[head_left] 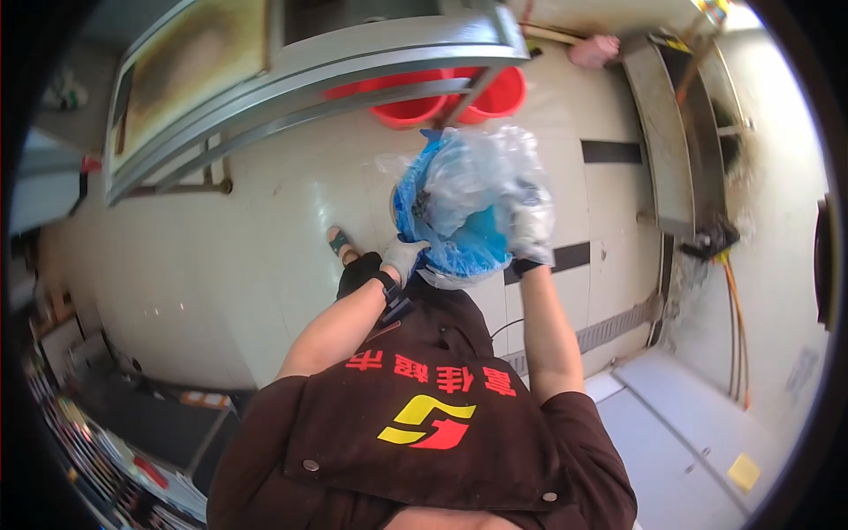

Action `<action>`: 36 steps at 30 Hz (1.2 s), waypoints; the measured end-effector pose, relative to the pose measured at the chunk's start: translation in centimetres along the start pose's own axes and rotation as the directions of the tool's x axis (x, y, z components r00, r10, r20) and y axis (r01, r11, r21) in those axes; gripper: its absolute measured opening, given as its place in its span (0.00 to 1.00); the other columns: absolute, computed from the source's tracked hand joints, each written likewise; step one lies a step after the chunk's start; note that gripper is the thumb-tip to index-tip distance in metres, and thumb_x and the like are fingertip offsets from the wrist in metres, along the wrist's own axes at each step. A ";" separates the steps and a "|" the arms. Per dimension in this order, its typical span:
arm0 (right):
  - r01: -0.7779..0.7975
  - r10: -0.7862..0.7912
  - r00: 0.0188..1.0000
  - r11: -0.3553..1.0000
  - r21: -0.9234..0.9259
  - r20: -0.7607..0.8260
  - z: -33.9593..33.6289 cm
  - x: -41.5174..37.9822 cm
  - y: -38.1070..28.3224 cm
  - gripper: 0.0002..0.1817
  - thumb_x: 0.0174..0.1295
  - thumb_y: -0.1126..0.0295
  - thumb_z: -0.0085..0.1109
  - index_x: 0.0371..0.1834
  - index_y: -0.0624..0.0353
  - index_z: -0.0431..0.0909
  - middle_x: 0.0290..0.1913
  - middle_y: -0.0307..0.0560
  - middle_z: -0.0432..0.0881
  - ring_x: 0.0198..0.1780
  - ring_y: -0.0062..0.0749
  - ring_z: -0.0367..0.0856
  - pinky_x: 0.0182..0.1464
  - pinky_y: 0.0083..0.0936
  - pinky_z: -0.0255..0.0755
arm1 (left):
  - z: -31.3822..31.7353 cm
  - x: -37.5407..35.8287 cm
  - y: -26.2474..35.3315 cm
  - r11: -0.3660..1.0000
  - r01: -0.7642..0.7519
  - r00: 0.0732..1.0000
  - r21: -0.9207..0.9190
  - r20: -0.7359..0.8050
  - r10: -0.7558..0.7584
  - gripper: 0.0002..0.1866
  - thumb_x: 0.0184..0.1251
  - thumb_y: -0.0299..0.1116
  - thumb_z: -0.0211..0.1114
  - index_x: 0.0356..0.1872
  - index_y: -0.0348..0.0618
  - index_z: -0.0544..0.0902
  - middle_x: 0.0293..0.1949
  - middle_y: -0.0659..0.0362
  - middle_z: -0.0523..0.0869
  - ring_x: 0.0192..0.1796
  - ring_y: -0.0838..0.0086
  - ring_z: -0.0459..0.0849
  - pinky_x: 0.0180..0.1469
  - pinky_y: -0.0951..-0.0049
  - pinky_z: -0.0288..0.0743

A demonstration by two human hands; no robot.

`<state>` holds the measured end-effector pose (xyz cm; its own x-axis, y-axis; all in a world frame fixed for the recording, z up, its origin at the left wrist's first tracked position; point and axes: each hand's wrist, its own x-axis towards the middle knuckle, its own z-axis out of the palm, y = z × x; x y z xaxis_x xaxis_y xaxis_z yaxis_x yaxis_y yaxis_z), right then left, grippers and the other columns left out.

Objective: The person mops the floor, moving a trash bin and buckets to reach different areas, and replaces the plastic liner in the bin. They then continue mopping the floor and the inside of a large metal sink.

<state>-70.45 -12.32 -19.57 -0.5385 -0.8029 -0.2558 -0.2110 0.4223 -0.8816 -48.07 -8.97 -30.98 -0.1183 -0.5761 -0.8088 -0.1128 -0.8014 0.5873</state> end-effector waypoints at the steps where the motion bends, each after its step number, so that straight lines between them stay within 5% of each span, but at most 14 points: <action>1: -0.080 0.083 0.996 0.990 0.118 -0.025 -3.8 0.0 -0.5 0.20 0.49 0.76 0.62 0.48 0.66 0.75 0.40 0.45 0.79 0.38 0.27 0.77 0.41 0.22 0.72 | 1.6 0.7 -0.4 0.998 -0.027 1.000 0.056 0.005 0.027 0.22 0.47 0.35 0.72 0.42 0.32 0.78 0.33 0.53 0.84 0.34 0.69 0.83 0.36 0.71 0.78; 4: -0.094 0.139 0.975 0.964 0.247 -0.171 -9.6 -0.6 1.2 0.21 0.48 0.76 0.63 0.48 0.66 0.75 0.40 0.45 0.79 0.36 0.26 0.78 0.40 0.21 0.73 | 4.4 2.8 -0.8 0.980 -0.106 0.994 0.168 0.052 0.099 0.21 0.46 0.36 0.73 0.40 0.33 0.79 0.32 0.54 0.84 0.33 0.67 0.84 0.34 0.68 0.78; 6: -0.047 0.119 0.951 0.969 0.244 -0.287 -11.3 -0.8 2.6 0.21 0.48 0.76 0.63 0.49 0.66 0.75 0.40 0.44 0.79 0.35 0.26 0.78 0.38 0.21 0.74 | 6.0 3.2 0.2 0.997 0.037 0.986 -0.067 0.162 -0.026 0.18 0.47 0.33 0.73 0.37 0.34 0.80 0.32 0.54 0.84 0.28 0.66 0.84 0.30 0.69 0.80; 9: -0.177 0.191 0.953 0.981 0.080 -0.234 -10.3 -1.1 5.4 0.20 0.49 0.75 0.62 0.49 0.63 0.76 0.39 0.43 0.80 0.35 0.25 0.78 0.37 0.21 0.74 | 8.4 3.3 1.7 0.997 -0.003 0.986 0.082 0.166 -0.011 0.12 0.51 0.29 0.70 0.36 0.36 0.79 0.30 0.54 0.83 0.26 0.65 0.83 0.28 0.68 0.81; 11: -0.203 0.164 0.974 0.936 -0.287 -0.156 -10.6 -0.2 6.2 0.26 0.45 0.67 0.64 0.52 0.58 0.76 0.41 0.45 0.81 0.33 0.30 0.79 0.39 0.25 0.74 | 11.3 4.1 2.9 0.987 -0.072 0.978 0.143 0.205 0.042 0.11 0.52 0.28 0.69 0.35 0.37 0.79 0.30 0.54 0.83 0.26 0.65 0.83 0.27 0.68 0.81; 15: -0.307 0.262 0.943 0.922 -0.235 -0.206 -13.7 2.9 7.9 0.31 0.45 0.67 0.65 0.56 0.62 0.72 0.47 0.49 0.80 0.44 0.31 0.79 0.48 0.23 0.72 | 16.1 7.3 6.0 0.988 0.062 0.944 0.140 0.313 -0.104 0.16 0.51 0.28 0.69 0.41 0.36 0.77 0.31 0.53 0.82 0.28 0.66 0.83 0.28 0.69 0.80; 17: -0.279 0.310 0.912 0.949 0.148 -0.270 -17.2 3.6 8.4 0.31 0.47 0.69 0.67 0.57 0.64 0.70 0.49 0.47 0.79 0.49 0.31 0.77 0.52 0.24 0.70 | 18.6 8.3 7.2 0.981 0.139 0.933 0.136 0.315 -0.175 0.14 0.52 0.29 0.69 0.38 0.35 0.77 0.30 0.53 0.82 0.25 0.66 0.82 0.27 0.70 0.79; 18: -0.290 0.322 0.900 0.945 0.150 -0.292 -18.5 3.9 8.9 0.31 0.47 0.69 0.67 0.57 0.64 0.70 0.49 0.47 0.79 0.49 0.31 0.77 0.52 0.24 0.70 | 19.5 9.1 8.0 0.977 0.145 0.924 0.154 0.332 -0.189 0.14 0.52 0.29 0.69 0.38 0.35 0.77 0.30 0.53 0.82 0.25 0.66 0.82 0.27 0.70 0.79; 20: 0.058 0.306 0.868 0.722 0.690 -0.392 -22.1 3.2 10.4 0.27 0.51 0.74 0.66 0.57 0.61 0.71 0.49 0.44 0.79 0.49 0.32 0.77 0.51 0.27 0.72 | 22.3 9.5 9.1 0.963 0.157 0.911 0.220 0.343 -0.227 0.14 0.52 0.29 0.70 0.38 0.35 0.78 0.27 0.53 0.83 0.24 0.67 0.82 0.26 0.70 0.79; 22: 0.157 0.469 0.752 0.556 0.816 -0.464 -25.5 1.7 8.6 0.25 0.51 0.79 0.62 0.56 0.60 0.72 0.49 0.44 0.79 0.46 0.33 0.79 0.48 0.29 0.74 | 25.2 9.6 10.0 0.950 0.155 0.916 0.271 0.320 -0.241 0.12 0.52 0.30 0.69 0.35 0.36 0.80 0.25 0.53 0.83 0.24 0.67 0.82 0.26 0.69 0.79; 26: 0.238 0.673 0.593 0.377 0.895 -0.441 -31.5 -2.0 15.8 0.17 0.59 0.71 0.58 0.52 0.59 0.74 0.42 0.41 0.79 0.41 0.30 0.79 0.43 0.26 0.74 | 29.2 14.9 10.3 0.951 0.170 0.898 0.259 0.356 -0.258 0.10 0.53 0.35 0.68 0.31 0.40 0.82 0.25 0.55 0.83 0.25 0.67 0.82 0.27 0.69 0.79; 30: 0.305 0.637 0.523 0.480 0.823 -0.566 -39.1 -6.9 24.7 0.15 0.65 0.68 0.46 0.55 0.56 0.71 0.47 0.40 0.78 0.44 0.29 0.77 0.42 0.27 0.73 | 33.4 20.0 8.6 0.945 0.277 0.859 0.177 0.395 -0.326 0.08 0.58 0.38 0.64 0.31 0.44 0.81 0.27 0.56 0.81 0.30 0.66 0.81 0.37 0.67 0.79; 31: 0.346 0.331 0.739 0.562 0.752 -0.587 -42.1 -9.3 35.5 0.16 0.66 0.69 0.42 0.55 0.54 0.71 0.50 0.41 0.76 0.47 0.28 0.75 0.43 0.28 0.72 | 35.1 20.6 8.9 0.940 0.306 0.853 0.150 0.396 -0.340 0.08 0.59 0.37 0.63 0.31 0.44 0.80 0.27 0.56 0.81 0.31 0.66 0.81 0.38 0.66 0.79; 36: 0.442 0.350 0.736 0.402 0.802 -0.580 -51.9 -8.4 42.3 0.13 0.66 0.66 0.41 0.51 0.51 0.72 0.48 0.39 0.77 0.44 0.27 0.75 0.42 0.29 0.71 | 41.7 22.8 10.8 0.950 0.282 0.879 0.136 0.359 -0.313 0.08 0.63 0.39 0.58 0.35 0.47 0.79 0.31 0.57 0.82 0.38 0.65 0.81 0.43 0.63 0.78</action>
<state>-117.17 34.08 -34.13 -0.9431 -0.1991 -0.2662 0.3320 -0.5225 -0.7854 -93.10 -24.08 -41.84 -0.4227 -0.1981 -0.8843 -0.2746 -0.9019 0.3333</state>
